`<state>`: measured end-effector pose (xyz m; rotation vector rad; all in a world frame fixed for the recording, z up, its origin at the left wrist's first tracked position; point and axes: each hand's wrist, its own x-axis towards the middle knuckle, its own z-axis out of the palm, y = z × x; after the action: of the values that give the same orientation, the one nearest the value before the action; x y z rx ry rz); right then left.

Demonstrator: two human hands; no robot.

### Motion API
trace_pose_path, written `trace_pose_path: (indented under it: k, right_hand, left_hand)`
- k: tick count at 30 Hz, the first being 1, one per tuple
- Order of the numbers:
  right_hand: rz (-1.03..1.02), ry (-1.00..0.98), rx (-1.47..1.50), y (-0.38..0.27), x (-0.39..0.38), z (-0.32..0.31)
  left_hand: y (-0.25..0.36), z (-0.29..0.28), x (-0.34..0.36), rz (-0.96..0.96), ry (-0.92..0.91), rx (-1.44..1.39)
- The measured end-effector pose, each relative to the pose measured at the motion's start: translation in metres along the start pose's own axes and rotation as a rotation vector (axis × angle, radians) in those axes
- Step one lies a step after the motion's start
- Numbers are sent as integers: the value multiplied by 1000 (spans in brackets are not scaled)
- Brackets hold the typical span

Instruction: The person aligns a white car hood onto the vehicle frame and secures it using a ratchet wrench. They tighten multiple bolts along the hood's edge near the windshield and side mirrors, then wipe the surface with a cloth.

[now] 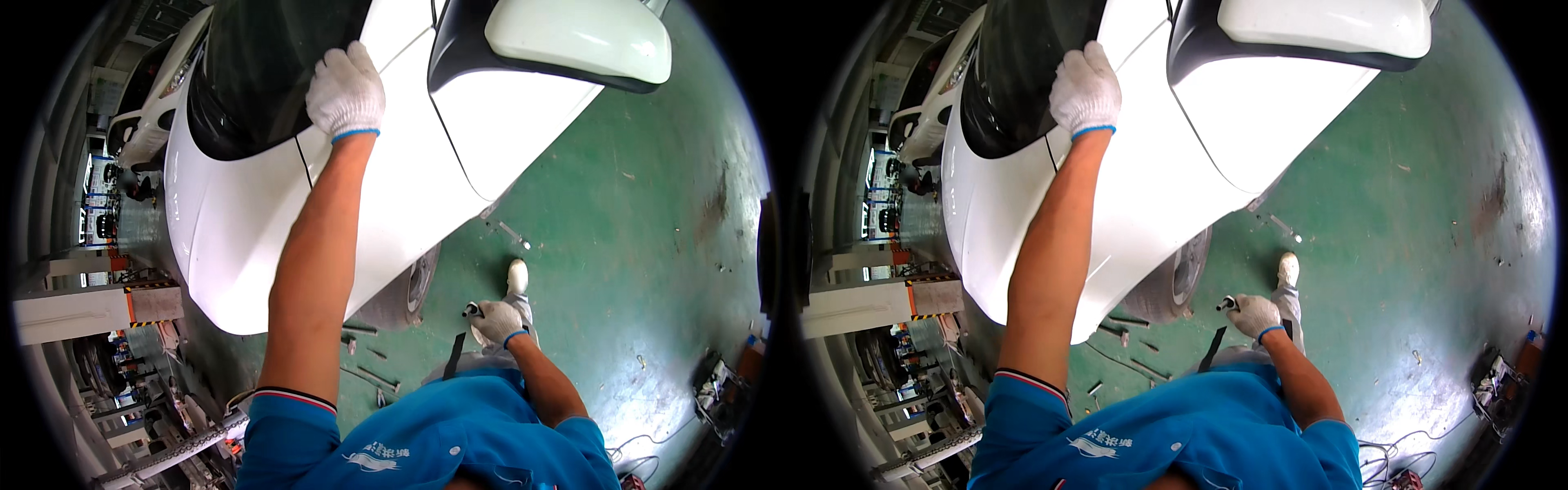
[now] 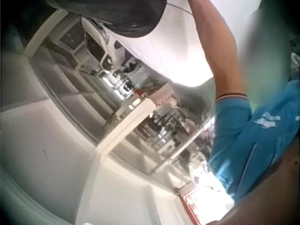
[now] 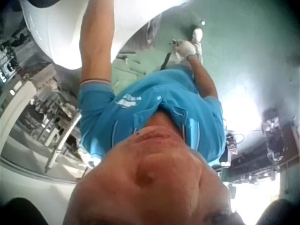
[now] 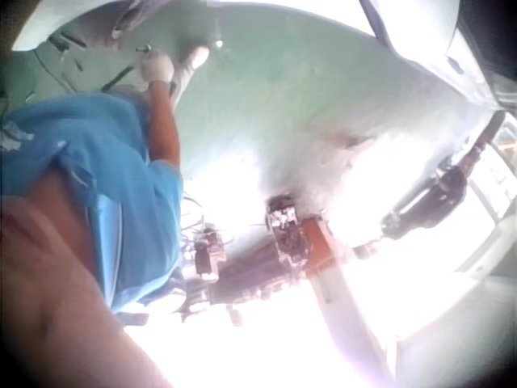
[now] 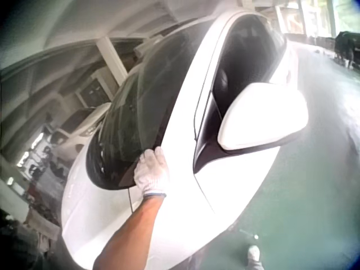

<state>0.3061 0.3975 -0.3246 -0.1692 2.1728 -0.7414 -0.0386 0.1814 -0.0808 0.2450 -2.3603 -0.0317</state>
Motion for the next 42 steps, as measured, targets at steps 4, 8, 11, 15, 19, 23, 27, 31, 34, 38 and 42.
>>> trace_pose_path:
  k: [4,8,11,15,19,23,27,31,34,38,42]
  right_hand:
    - [18,18,28,4,-5,-2]
    - [22,64,-12,17,-8,-7]
    - [1,102,-14,23,-8,-15]
    - [15,60,-10,24,-8,-28]
    - [0,65,66,30,-8,-35]
    - [-22,85,76,48,-7,-37]
    - [53,123,76,71,-4,-39]
    - [58,130,49,84,6,-42]
    - [65,115,34,83,14,-47]
    - [50,107,17,66,28,-53]
    - [-43,90,-42,41,39,-53]
  left_hand:
    - [-4,6,0,42,-13,20]
    - [-7,7,0,95,-27,87]
    - [-7,3,-1,106,-76,157]
    - [-3,-4,-3,157,-124,218]
    - [0,-10,-4,95,-46,91]
    - [1,-16,-3,-74,-86,-92]
    - [7,-16,0,-41,-33,-128]
    - [17,-6,4,-71,49,-116]
    - [17,0,5,-24,107,-82]
    - [12,3,4,-33,106,-217]
    - [10,0,-1,22,208,3]
